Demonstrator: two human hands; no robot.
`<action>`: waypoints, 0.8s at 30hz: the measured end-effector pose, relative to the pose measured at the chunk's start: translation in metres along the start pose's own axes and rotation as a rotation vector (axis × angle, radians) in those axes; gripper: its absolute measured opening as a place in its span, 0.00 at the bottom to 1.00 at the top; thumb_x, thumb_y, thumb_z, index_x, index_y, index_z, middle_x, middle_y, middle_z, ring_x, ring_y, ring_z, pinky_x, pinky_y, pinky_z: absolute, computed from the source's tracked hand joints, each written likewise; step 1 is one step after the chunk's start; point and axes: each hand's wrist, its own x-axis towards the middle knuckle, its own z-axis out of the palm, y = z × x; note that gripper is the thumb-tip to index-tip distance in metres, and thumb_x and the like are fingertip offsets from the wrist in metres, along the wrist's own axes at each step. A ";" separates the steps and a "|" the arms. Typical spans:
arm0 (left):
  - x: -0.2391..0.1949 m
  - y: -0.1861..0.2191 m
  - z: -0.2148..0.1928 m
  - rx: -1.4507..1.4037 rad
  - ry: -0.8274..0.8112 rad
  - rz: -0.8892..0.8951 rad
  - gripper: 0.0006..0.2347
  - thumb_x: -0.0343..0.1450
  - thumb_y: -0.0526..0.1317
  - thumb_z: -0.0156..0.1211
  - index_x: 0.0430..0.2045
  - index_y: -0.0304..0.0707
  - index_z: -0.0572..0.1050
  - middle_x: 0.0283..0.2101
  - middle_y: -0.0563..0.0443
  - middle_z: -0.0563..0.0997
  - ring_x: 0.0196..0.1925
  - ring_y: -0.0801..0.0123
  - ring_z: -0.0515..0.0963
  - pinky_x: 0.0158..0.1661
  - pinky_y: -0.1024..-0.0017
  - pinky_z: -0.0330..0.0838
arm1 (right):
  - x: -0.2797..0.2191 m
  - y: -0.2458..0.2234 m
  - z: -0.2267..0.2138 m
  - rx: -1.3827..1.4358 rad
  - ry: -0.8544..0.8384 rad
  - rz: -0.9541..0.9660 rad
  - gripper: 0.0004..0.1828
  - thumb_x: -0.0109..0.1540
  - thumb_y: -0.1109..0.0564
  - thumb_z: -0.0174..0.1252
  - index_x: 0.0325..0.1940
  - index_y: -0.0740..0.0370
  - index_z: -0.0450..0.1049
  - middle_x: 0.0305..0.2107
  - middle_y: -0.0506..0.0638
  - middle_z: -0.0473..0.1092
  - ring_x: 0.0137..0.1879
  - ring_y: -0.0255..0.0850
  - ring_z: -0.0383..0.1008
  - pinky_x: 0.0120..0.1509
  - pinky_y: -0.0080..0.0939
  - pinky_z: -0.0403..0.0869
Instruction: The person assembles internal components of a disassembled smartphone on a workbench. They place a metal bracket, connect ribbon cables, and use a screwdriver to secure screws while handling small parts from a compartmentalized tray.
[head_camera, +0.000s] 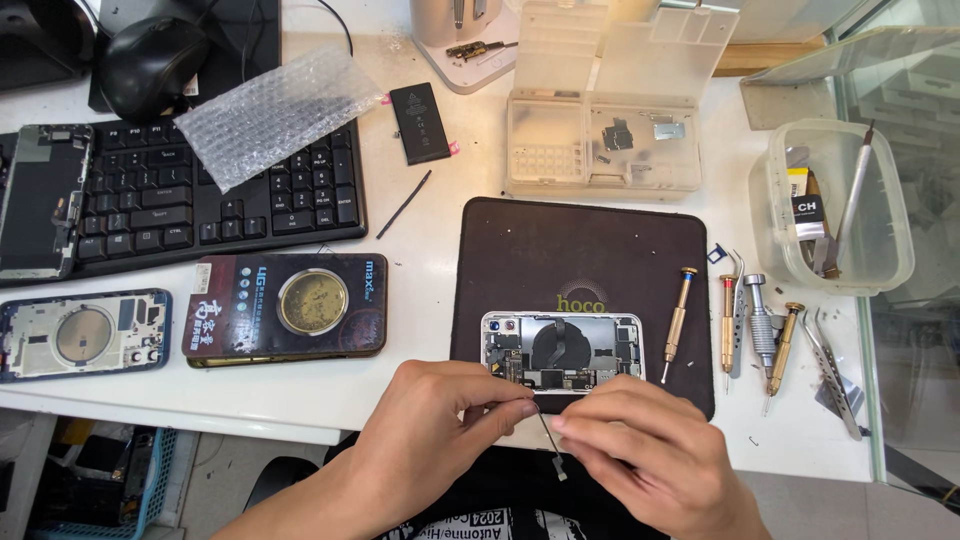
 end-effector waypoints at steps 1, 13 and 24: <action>0.000 0.001 0.000 0.002 -0.009 -0.014 0.06 0.67 0.38 0.68 0.31 0.37 0.86 0.26 0.49 0.86 0.21 0.68 0.81 0.24 0.72 0.75 | 0.000 0.000 0.001 -0.004 0.000 -0.024 0.18 0.53 0.67 0.72 0.46 0.65 0.78 0.36 0.53 0.77 0.40 0.41 0.80 0.41 0.37 0.80; -0.007 0.007 0.004 -0.018 -0.015 -0.024 0.15 0.64 0.38 0.72 0.44 0.38 0.83 0.29 0.51 0.87 0.22 0.69 0.81 0.24 0.73 0.77 | -0.010 0.005 0.011 -0.136 0.205 -0.115 0.18 0.51 0.64 0.74 0.44 0.64 0.78 0.35 0.52 0.77 0.39 0.41 0.81 0.38 0.36 0.81; 0.003 -0.023 -0.022 0.506 0.349 0.518 0.11 0.64 0.33 0.71 0.38 0.31 0.81 0.36 0.49 0.82 0.37 0.63 0.81 0.35 0.67 0.74 | 0.018 0.012 0.003 -0.492 -0.063 -0.414 0.12 0.55 0.62 0.66 0.41 0.70 0.81 0.37 0.56 0.77 0.40 0.45 0.79 0.43 0.41 0.81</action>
